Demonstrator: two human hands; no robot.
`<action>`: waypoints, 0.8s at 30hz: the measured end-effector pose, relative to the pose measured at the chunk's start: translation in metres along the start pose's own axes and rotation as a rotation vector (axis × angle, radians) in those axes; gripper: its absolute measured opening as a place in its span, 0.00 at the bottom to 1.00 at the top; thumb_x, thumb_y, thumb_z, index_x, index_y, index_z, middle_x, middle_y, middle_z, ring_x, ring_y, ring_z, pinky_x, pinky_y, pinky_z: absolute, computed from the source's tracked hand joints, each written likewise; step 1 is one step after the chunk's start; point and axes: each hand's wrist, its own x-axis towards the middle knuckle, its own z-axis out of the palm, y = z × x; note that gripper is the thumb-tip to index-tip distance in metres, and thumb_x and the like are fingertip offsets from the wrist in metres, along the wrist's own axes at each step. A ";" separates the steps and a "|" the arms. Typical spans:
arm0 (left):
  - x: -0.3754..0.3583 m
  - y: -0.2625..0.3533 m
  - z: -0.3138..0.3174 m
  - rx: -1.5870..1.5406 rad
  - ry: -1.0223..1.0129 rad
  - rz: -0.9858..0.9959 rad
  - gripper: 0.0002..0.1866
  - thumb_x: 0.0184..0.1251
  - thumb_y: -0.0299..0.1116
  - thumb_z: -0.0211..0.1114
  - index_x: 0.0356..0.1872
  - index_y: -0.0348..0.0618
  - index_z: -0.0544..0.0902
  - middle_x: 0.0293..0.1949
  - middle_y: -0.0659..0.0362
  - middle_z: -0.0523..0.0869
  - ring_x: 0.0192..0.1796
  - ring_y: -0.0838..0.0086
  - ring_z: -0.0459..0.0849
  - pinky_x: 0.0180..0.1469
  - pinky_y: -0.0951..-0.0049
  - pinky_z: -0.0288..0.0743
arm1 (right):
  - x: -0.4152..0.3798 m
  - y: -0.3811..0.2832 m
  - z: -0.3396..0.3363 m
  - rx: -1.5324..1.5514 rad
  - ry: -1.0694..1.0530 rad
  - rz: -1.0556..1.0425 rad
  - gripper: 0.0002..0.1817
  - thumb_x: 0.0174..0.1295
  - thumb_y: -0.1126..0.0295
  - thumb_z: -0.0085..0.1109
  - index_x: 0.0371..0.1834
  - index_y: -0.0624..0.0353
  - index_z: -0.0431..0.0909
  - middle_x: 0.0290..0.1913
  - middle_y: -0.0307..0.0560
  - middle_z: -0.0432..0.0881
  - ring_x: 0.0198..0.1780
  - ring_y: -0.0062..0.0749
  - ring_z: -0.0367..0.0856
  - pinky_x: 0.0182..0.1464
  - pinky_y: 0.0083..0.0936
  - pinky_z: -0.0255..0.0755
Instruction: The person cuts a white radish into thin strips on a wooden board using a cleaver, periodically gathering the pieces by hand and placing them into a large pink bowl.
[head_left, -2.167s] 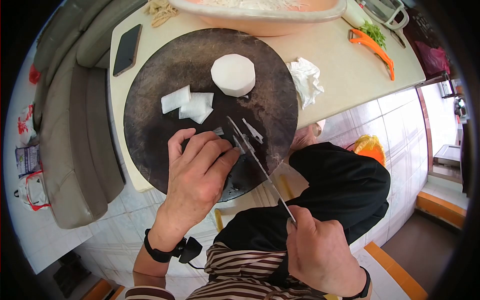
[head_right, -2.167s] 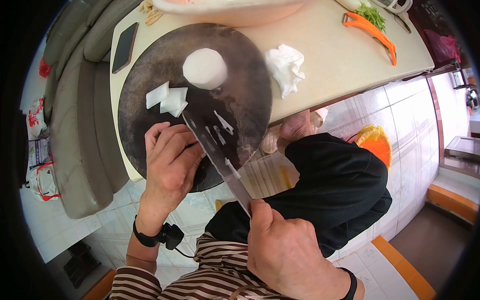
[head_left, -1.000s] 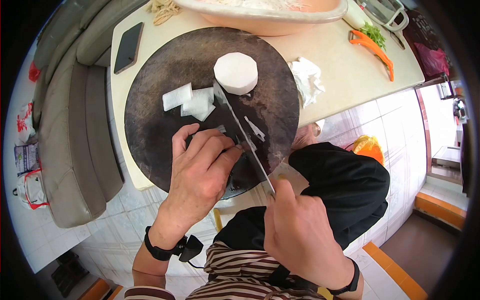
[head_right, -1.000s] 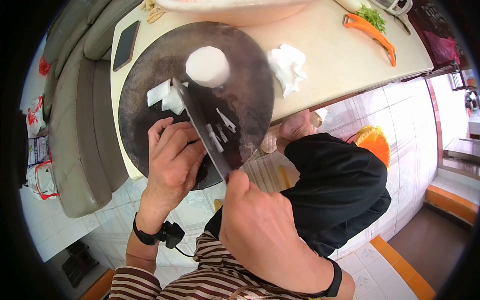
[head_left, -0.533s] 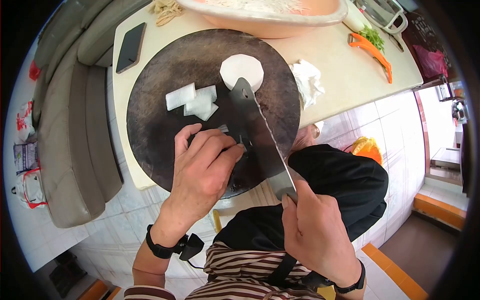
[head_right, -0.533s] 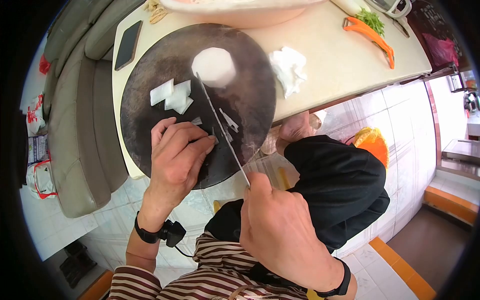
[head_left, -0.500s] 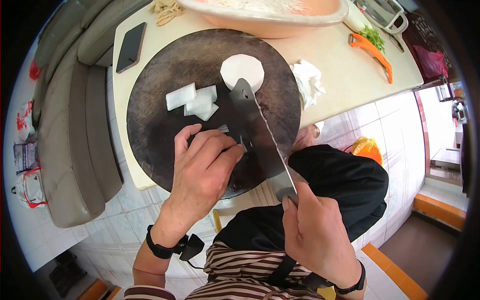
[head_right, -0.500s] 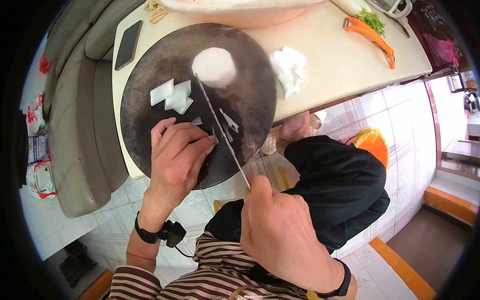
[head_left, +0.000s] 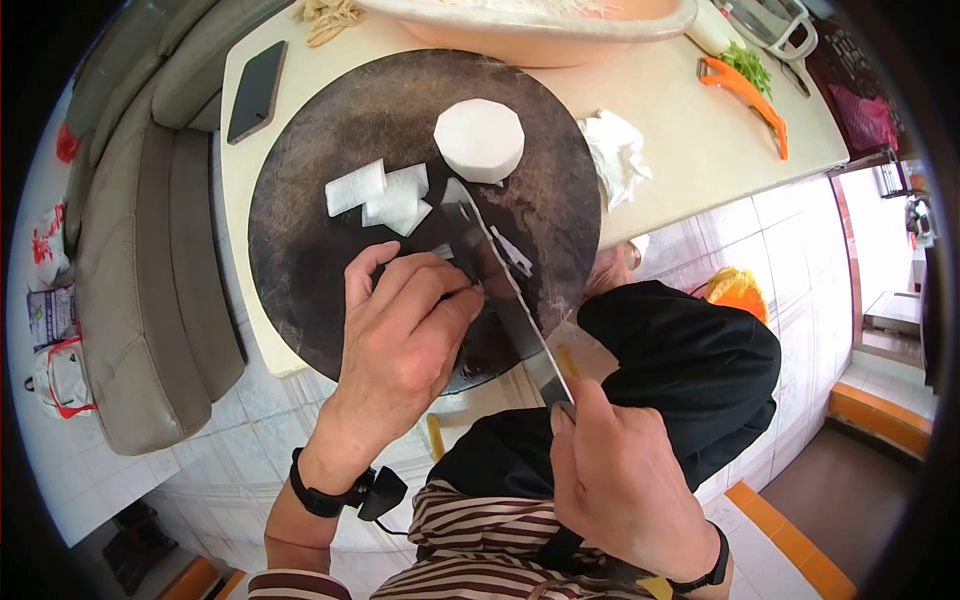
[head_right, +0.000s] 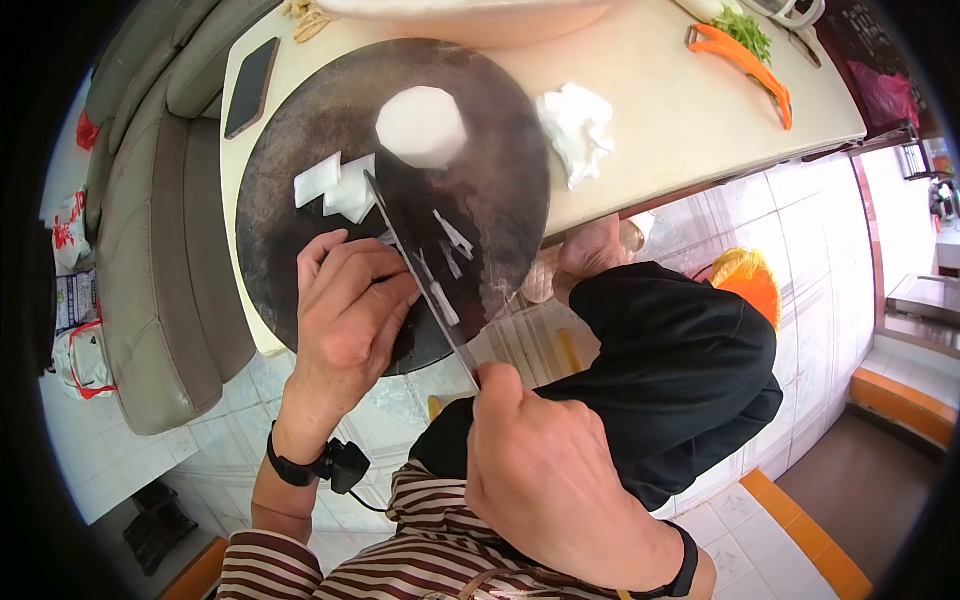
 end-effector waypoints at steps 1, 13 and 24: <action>0.000 0.000 0.001 -0.002 0.004 0.000 0.10 0.50 0.21 0.71 0.36 0.39 0.86 0.39 0.60 0.82 0.49 0.66 0.82 0.61 0.54 0.66 | 0.003 0.000 0.000 -0.011 -0.018 0.002 0.06 0.62 0.81 0.56 0.37 0.69 0.68 0.18 0.58 0.70 0.21 0.56 0.72 0.23 0.41 0.60; -0.007 0.003 -0.005 0.065 0.045 -0.025 0.12 0.52 0.22 0.72 0.40 0.41 0.86 0.42 0.60 0.84 0.48 0.65 0.82 0.60 0.56 0.68 | 0.010 0.014 -0.011 -0.094 0.072 -0.097 0.08 0.56 0.81 0.57 0.33 0.68 0.66 0.15 0.60 0.72 0.21 0.60 0.75 0.24 0.48 0.67; 0.001 -0.008 -0.004 0.141 0.123 -0.120 0.13 0.53 0.18 0.71 0.42 0.38 0.86 0.43 0.56 0.88 0.45 0.61 0.84 0.49 0.66 0.75 | -0.005 0.011 -0.001 0.179 0.031 -0.032 0.09 0.66 0.79 0.55 0.29 0.68 0.66 0.17 0.60 0.68 0.20 0.59 0.68 0.24 0.42 0.58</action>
